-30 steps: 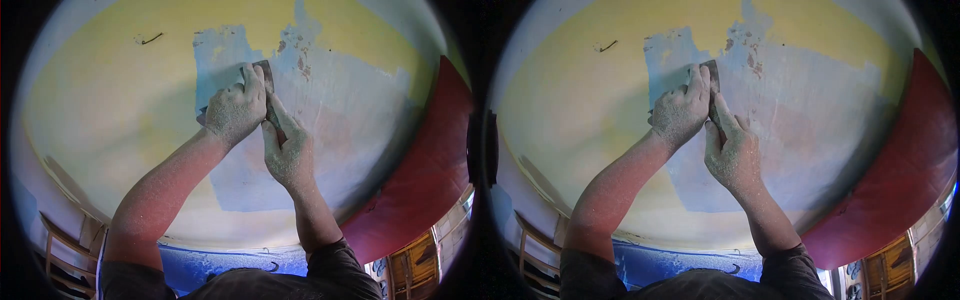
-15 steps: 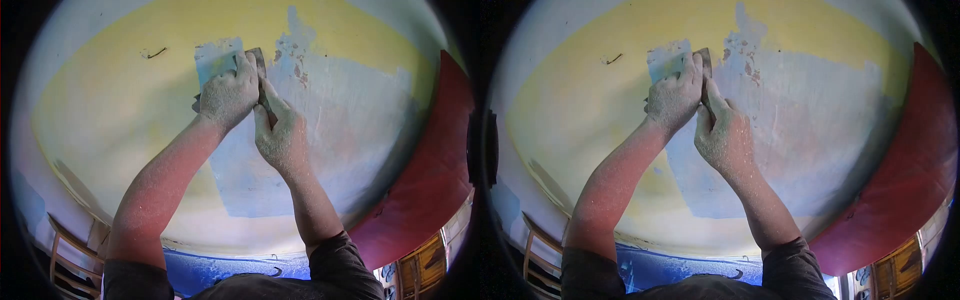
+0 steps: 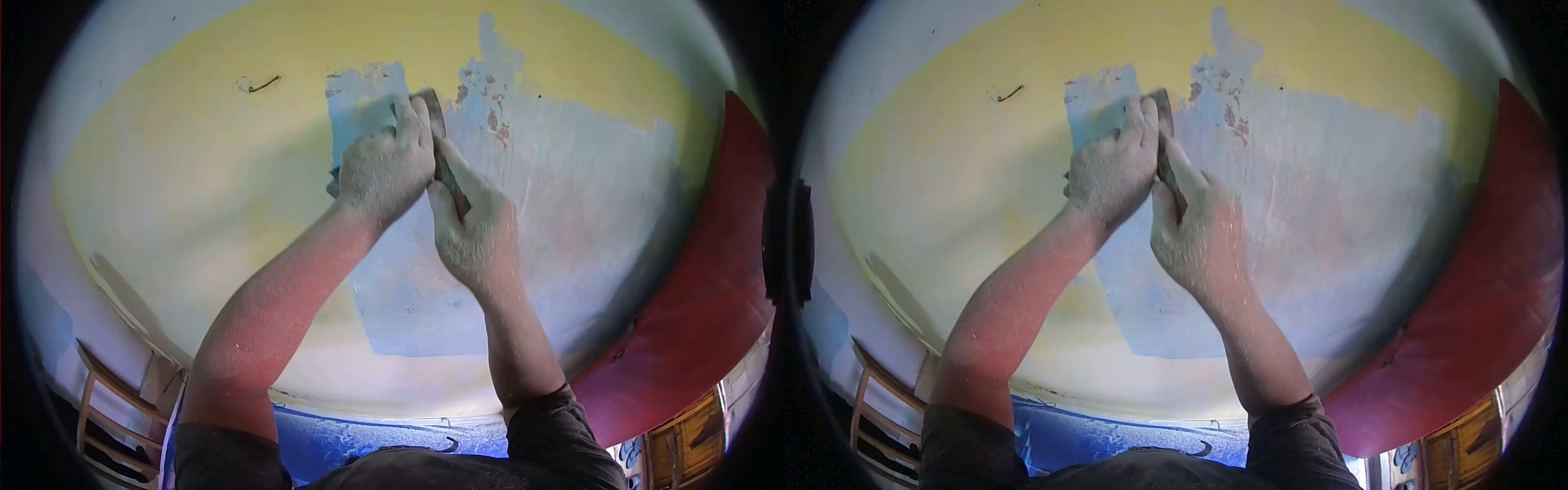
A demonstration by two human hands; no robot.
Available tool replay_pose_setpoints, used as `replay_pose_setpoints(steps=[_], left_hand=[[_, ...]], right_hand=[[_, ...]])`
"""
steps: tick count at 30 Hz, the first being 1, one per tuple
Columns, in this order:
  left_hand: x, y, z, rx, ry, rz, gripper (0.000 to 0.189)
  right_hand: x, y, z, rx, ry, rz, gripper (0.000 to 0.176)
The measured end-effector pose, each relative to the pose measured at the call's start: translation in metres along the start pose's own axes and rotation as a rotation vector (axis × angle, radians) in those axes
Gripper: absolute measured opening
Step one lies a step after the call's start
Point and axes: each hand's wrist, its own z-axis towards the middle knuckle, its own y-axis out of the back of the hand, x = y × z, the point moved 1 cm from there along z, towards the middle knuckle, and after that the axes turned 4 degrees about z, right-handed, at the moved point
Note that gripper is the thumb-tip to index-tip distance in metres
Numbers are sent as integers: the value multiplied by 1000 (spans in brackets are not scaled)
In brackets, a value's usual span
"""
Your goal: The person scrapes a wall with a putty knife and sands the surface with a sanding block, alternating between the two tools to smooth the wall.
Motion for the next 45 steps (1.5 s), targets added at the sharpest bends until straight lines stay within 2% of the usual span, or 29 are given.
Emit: replay_pose_setpoints(steps=[1, 4, 7, 10, 15, 18, 19, 22, 23, 25, 28, 33, 37, 40, 43, 45], left_hand=[[-3, -1, -4, 16, 3, -29, 67], [2, -5, -2, -126, -65, 0, 59], [7, -5, 9, -57, -17, 45, 68], [1, 0, 3, -37, 9, -13, 67], [8, -12, 12, -108, 11, 44, 64], [15, -9, 23, -135, 27, 46, 63], [17, -8, 23, -145, 32, 43, 63], [4, -4, 5, -118, 29, -28, 64], [3, -3, 2, -66, 8, 13, 62], [8, -10, 4, -116, -11, 37, 61], [8, -12, 5, -128, -19, 43, 60], [6, -5, 0, -202, -40, -26, 59], [15, -13, 16, -162, 10, 51, 61], [19, -9, 20, -194, 44, -7, 62], [10, -2, 5, -63, 38, -55, 65], [14, -8, 6, -84, 12, -16, 66]], right_hand=[[-2, -2, -6, -10, -11, 24, 58], [-8, -7, -6, -32, -28, 51, 57], [-5, -8, 6, -30, -30, 57, 57], [-12, -9, -3, -45, 8, 99, 56], [-2, -5, 6, -5, -3, -66, 55], [6, -4, 24, -30, -4, 111, 51], [10, -1, 24, -15, -53, 57, 52], [3, 2, 6, -7, 68, -5, 58], [0, -2, 2, -15, 56, -9, 57], [-4, -9, 1, -35, 28, -17, 56], [8, -3, 10, 51, -140, -19, 54], [-1, -2, 0, -15, 1, -27, 52], [6, -4, 20, -14, -19, -87, 51], [19, 1, 23, -20, -51, 6, 51], [10, 2, 8, 21, 18, 0, 55], [9, -4, 10, 25, -5, -26, 56]])
